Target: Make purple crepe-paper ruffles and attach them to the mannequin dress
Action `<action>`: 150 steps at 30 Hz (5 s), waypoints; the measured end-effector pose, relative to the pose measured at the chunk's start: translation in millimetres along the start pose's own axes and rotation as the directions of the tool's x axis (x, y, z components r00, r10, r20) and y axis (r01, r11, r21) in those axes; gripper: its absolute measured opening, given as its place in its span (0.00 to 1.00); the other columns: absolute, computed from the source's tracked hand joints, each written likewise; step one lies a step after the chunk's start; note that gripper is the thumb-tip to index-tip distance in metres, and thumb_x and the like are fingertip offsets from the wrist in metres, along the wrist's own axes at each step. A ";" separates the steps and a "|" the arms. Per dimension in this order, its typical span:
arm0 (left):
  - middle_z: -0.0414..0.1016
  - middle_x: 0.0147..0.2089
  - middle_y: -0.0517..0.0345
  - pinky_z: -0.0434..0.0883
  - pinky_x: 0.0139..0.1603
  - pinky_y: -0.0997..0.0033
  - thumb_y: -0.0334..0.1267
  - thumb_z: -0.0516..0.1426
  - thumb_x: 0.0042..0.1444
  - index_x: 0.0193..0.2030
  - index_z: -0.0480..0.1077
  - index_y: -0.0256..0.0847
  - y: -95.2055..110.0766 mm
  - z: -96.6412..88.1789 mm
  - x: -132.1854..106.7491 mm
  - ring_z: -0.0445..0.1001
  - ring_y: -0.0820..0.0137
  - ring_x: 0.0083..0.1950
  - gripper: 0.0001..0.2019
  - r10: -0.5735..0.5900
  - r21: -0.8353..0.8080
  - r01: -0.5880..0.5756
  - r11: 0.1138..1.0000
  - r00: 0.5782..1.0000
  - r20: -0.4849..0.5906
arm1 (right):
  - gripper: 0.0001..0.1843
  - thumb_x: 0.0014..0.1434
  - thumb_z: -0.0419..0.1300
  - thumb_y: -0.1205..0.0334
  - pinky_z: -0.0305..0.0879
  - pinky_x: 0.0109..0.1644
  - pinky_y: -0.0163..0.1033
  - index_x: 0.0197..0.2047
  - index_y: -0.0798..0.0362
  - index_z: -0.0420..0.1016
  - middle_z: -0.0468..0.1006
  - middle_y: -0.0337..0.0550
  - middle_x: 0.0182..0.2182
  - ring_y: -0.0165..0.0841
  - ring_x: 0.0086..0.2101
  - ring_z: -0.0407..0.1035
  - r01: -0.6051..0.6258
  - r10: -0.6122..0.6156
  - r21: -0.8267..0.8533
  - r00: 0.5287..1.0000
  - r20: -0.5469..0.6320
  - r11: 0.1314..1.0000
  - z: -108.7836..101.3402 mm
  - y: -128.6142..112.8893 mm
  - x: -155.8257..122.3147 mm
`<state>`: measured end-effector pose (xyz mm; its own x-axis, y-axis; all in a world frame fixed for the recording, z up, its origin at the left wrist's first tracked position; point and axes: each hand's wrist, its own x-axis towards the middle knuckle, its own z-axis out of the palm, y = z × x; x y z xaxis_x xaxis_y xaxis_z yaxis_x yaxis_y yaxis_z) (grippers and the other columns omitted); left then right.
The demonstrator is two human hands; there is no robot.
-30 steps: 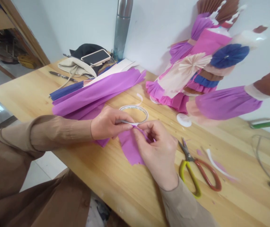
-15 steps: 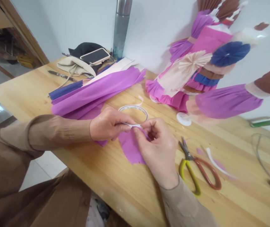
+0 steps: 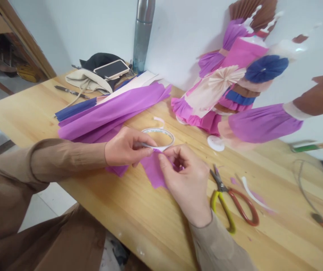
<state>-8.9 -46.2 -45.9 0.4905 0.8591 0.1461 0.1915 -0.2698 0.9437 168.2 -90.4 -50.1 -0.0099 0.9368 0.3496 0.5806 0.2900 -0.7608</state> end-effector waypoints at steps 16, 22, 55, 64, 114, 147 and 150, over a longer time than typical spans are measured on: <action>0.75 0.23 0.62 0.66 0.26 0.80 0.36 0.60 0.56 0.34 0.79 0.35 -5.1 2.9 -1.6 0.72 0.77 0.26 0.07 0.102 0.113 -0.096 0.989 0.993 -0.052 | 0.05 0.57 0.63 0.64 0.58 0.25 0.36 0.29 0.50 0.73 0.73 0.36 0.23 0.28 0.23 0.64 0.055 -0.055 -0.040 0.999 0.001 0.998 -0.7 -1.1 -2.1; 0.78 0.28 0.59 0.65 0.28 0.79 0.33 0.59 0.55 0.36 0.80 0.35 -5.7 2.3 -1.6 0.72 0.77 0.28 0.08 0.140 0.175 -0.133 0.975 0.990 -0.028 | 0.08 0.57 0.64 0.63 0.57 0.24 0.36 0.27 0.50 0.70 0.70 0.35 0.22 0.27 0.23 0.62 0.029 -0.030 -0.044 0.999 -0.019 0.999 0.3 -0.1 -1.9; 0.66 0.16 0.65 0.56 0.17 0.82 0.34 0.60 0.55 0.28 0.75 0.34 -1.9 0.6 1.2 0.63 0.81 0.16 0.07 0.014 -0.020 -0.014 1.000 1.000 -0.012 | 0.02 0.57 0.64 0.63 0.64 0.30 0.37 0.31 0.49 0.77 0.80 0.38 0.28 0.31 0.27 0.71 0.074 -0.073 -0.067 0.997 0.009 0.995 -6.5 -1.8 -4.9; 0.74 0.23 0.60 0.63 0.26 0.79 0.34 0.60 0.54 0.28 0.76 0.33 -6.5 2.4 1.5 0.67 0.78 0.25 0.08 0.116 0.065 -0.113 0.991 0.992 -0.049 | 0.02 0.58 0.63 0.63 0.62 0.27 0.36 0.32 0.49 0.76 0.78 0.37 0.27 0.30 0.26 0.69 0.068 -0.067 -0.055 0.998 0.019 0.996 -5.7 -0.6 -6.1; 0.61 0.19 0.66 0.57 0.24 0.77 0.32 0.59 0.50 0.21 0.69 0.36 -5.5 -1.3 2.7 0.56 0.80 0.23 0.08 0.217 0.183 -0.221 0.958 0.975 0.043 | 0.16 0.48 0.70 0.61 0.59 0.24 0.35 0.24 0.49 0.64 0.67 0.34 0.21 0.28 0.23 0.62 -0.104 0.102 0.175 0.995 0.020 0.979 2.6 7.1 3.3; 0.64 0.15 0.68 0.54 0.19 0.81 0.30 0.61 0.49 0.23 0.71 0.33 3.0 -4.4 6.3 0.61 0.83 0.18 0.07 -0.151 -0.180 0.162 0.970 0.986 0.074 | 0.05 0.56 0.64 0.62 0.67 0.28 0.38 0.29 0.49 0.79 0.82 0.40 0.27 0.34 0.26 0.74 0.072 -0.063 -0.077 0.991 0.114 0.994 -16.1 -0.4 3.5; 0.64 0.16 0.68 0.55 0.20 0.81 0.30 0.62 0.49 0.23 0.71 0.33 1.7 -3.6 5.5 0.61 0.82 0.18 0.06 -0.130 -0.181 0.142 0.973 0.989 0.073 | 0.04 0.56 0.64 0.63 0.67 0.28 0.37 0.30 0.48 0.79 0.82 0.39 0.27 0.32 0.25 0.73 0.085 -0.075 -0.084 0.990 0.120 0.993 -15.4 0.7 4.0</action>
<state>-8.9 -40.4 -42.5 0.5221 0.8529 -0.0004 0.1017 -0.0619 0.9929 181.1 -89.5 -40.9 -0.1506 0.9292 0.3375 0.6436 0.3513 -0.6800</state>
